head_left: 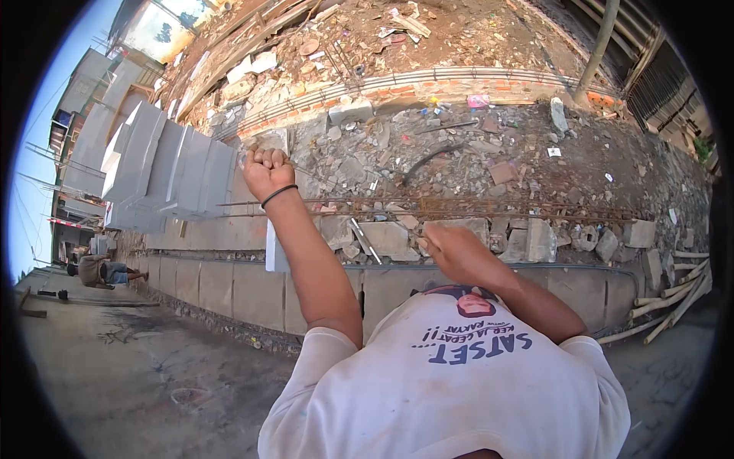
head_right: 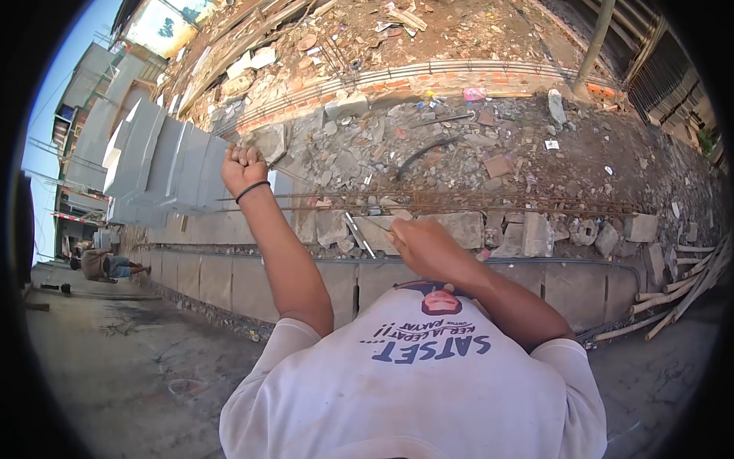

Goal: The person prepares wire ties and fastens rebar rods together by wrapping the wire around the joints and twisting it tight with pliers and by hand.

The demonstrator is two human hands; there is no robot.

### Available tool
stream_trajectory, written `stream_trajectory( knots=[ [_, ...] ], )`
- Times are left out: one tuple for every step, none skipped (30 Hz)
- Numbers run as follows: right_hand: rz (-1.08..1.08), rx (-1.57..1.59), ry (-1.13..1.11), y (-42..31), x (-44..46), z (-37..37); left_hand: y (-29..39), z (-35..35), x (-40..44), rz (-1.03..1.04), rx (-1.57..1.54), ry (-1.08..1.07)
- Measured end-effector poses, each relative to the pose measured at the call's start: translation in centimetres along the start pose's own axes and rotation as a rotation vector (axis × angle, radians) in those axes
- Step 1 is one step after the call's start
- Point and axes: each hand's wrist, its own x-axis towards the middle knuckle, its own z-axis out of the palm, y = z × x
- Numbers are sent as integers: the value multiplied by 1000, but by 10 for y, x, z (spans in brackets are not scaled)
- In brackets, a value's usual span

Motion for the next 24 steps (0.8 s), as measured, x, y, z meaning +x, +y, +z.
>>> stream_trajectory(
  knots=[
    [-16, -5, 1, -3, -3, -2, 1, -3, 3, -9, 3, 19],
    [-21, -2, -1, -3, -5, -2, 1, -6, 6, -2, 4, 18],
    [-28, 0, 46, -3, -6, -1, -1, -7, 7, -4, 1, 49],
    [-34, 3, 92, -2, -8, 0, -2, -9, 8, -7, -2, 80],
    [-40, 5, 89, -1, -9, 0, -2, -11, 12, -15, 14, 96],
    [29, -22, 10, 1, -12, -1, -3, -16, 18, -10, 13, 97],
    [96, -50, -67, 2, -11, -2, -5, -21, 25, -28, 23, 98],
    [92, -51, -67, -2, -11, -4, -5, -25, 33, -47, 34, 99],
    [134, -50, -95, -7, -12, -8, -5, -24, 31, -82, -2, 46],
    [176, -51, -123, -10, -12, -10, -7, -21, 30, -79, -4, 45],
    [171, -53, -125, -8, -12, -9, -11, -19, 29, -64, 25, 69],
    [112, -38, -76, -3, -15, -7, -13, -17, 27, -48, 55, 94],
    [52, -21, -28, 0, -18, -5, -14, -17, 27, -52, 77, 99],
    [45, -21, -31, 3, -20, -4, -14, -16, 28, -45, 74, 99],
    [56, -24, -38, 6, -22, -5, -15, -18, 32, -83, 56, 111],
    [68, -27, -44, 5, -21, -5, -16, -20, 36, -122, 38, 121],
    [64, -28, -44, 2, -20, -8, -16, -22, 41, -117, 37, 129],
    [134, -48, -110, -7, -19, -17, -16, -22, 45, -116, 36, 127],
    [206, -66, -175, -12, -18, -21, -16, -22, 49, -114, 10, 122],
    [211, -66, -172, -12, -18, -20, -17, -23, 52, -117, -14, 118],
    [124, -17, -86, -11, -20, -17, -16, -23, 53, -129, -12, 120],
    [42, 28, 3, -8, -22, -15, -14, -22, 56, -135, -22, 88],
    [65, 23, 11, -2, -25, -11, -15, -22, 58, -148, -32, 58],
    [-19, 9, 73, 6, -26, -6, -13, -25, 62, -193, -40, 36]
  ],
)
